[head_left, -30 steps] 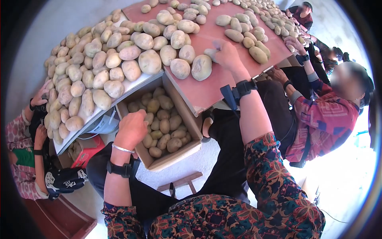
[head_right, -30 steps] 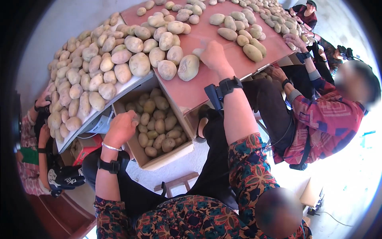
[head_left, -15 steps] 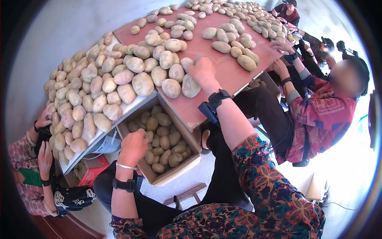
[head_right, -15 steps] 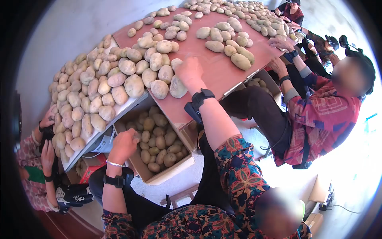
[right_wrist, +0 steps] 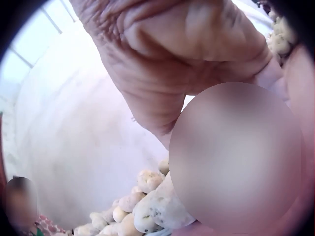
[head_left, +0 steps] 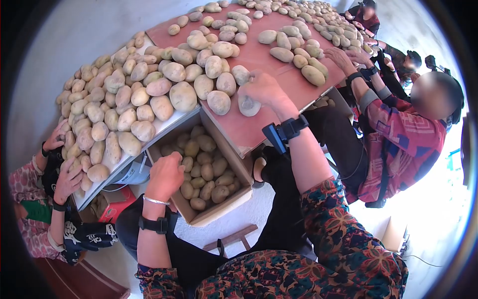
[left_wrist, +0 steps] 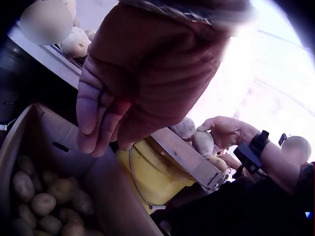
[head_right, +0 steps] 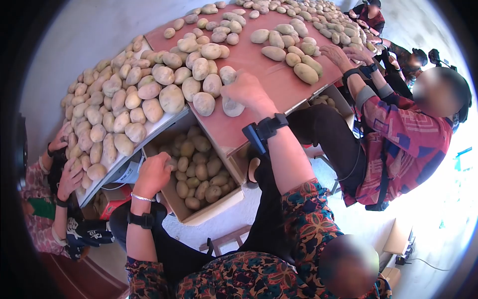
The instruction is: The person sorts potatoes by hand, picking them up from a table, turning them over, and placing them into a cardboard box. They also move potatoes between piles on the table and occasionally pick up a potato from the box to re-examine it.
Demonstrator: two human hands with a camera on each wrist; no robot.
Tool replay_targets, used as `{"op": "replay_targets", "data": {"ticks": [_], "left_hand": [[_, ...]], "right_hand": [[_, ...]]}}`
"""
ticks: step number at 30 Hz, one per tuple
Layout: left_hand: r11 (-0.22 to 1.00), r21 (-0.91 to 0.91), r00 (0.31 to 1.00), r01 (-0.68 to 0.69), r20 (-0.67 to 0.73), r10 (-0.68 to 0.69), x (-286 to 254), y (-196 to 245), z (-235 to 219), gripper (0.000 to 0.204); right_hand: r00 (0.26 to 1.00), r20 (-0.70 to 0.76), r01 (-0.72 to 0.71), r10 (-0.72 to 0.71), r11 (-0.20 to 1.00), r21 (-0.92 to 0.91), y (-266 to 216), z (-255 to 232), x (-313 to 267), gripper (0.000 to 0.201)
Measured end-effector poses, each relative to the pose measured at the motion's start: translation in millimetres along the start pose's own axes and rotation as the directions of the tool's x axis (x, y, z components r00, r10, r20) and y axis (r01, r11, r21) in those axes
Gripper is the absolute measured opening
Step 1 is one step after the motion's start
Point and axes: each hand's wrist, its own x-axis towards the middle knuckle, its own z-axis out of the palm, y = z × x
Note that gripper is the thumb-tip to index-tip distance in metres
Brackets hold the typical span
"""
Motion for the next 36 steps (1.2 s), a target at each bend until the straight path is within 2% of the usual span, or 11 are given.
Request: {"op": "replay_targets", "data": {"ticks": [4, 6, 12, 16, 20, 23, 24, 26, 27, 35, 36], "left_hand": [[1.000, -0.004, 1.000, -0.006, -0.024, 0.006, -0.2, 1.0, -0.6, 0.019], [0.999, -0.027, 0.999, -0.033, -0.029, 0.033, -0.3, 4.3, -2.6, 0.019], [0.999, -0.017, 0.999, -0.039, -0.022, 0.039, 3.7, 0.3, 1.0, 0.018], [0.998, -0.033, 0.997, -0.047, -0.057, 0.045, 5.8, -5.1, 2.5, 0.018], [0.993, -0.029, 0.986, -0.114, -0.123, 0.109, 7.1, -15.5, 5.3, 0.020], [0.997, -0.027, 0.993, -0.077, -0.091, 0.074, 6.2, -15.4, 3.3, 0.020], [0.996, -0.025, 0.993, -0.080, -0.093, 0.078, 6.1, -14.5, 1.0, 0.019], [0.998, -0.018, 0.995, -0.064, -0.083, 0.062, 5.4, -12.9, -1.7, 0.019], [0.999, -0.010, 0.996, -0.050, -0.079, 0.049, 5.2, -12.6, -2.3, 0.018], [0.997, 0.042, 0.994, -0.061, -0.088, 0.065, 8.4, -30.1, -4.6, 0.018], [0.996, 0.068, 0.995, -0.051, -0.086, 0.057, 7.5, -30.8, -5.4, 0.019]], "right_hand": [[0.982, 0.187, -0.122, 0.039, 0.882, 0.455, 10.0, -17.5, 4.6, 0.053], [0.974, 0.179, -0.083, -0.138, 0.517, 0.852, 19.0, -13.2, 11.7, 0.051], [0.790, 0.195, -0.170, -0.582, 0.098, 0.981, 6.3, -1.7, 9.9, 0.048], [0.804, 0.278, -0.244, -0.526, 0.134, 0.960, -19.4, 6.5, -8.9, 0.048], [0.702, 0.409, -0.356, -0.583, 0.210, 0.910, -26.1, 30.1, -13.1, 0.042], [0.664, 0.531, -0.142, -0.526, 0.609, 0.780, -52.0, 31.1, -40.2, 0.040], [0.663, 0.537, -0.154, -0.521, 0.607, 0.779, -52.9, 38.9, -42.5, 0.040], [0.601, 0.535, 0.225, -0.593, 0.768, 0.599, -53.0, 50.8, -45.8, 0.040], [0.608, 0.536, 0.353, -0.586, 0.804, 0.479, -55.1, 54.5, -50.5, 0.043], [0.634, 0.550, 0.366, -0.544, 0.837, 0.406, -61.3, 108.0, -53.4, 0.056], [0.523, 0.648, 0.487, -0.554, 0.818, 0.306, -62.5, 108.8, -54.5, 0.057]]}}
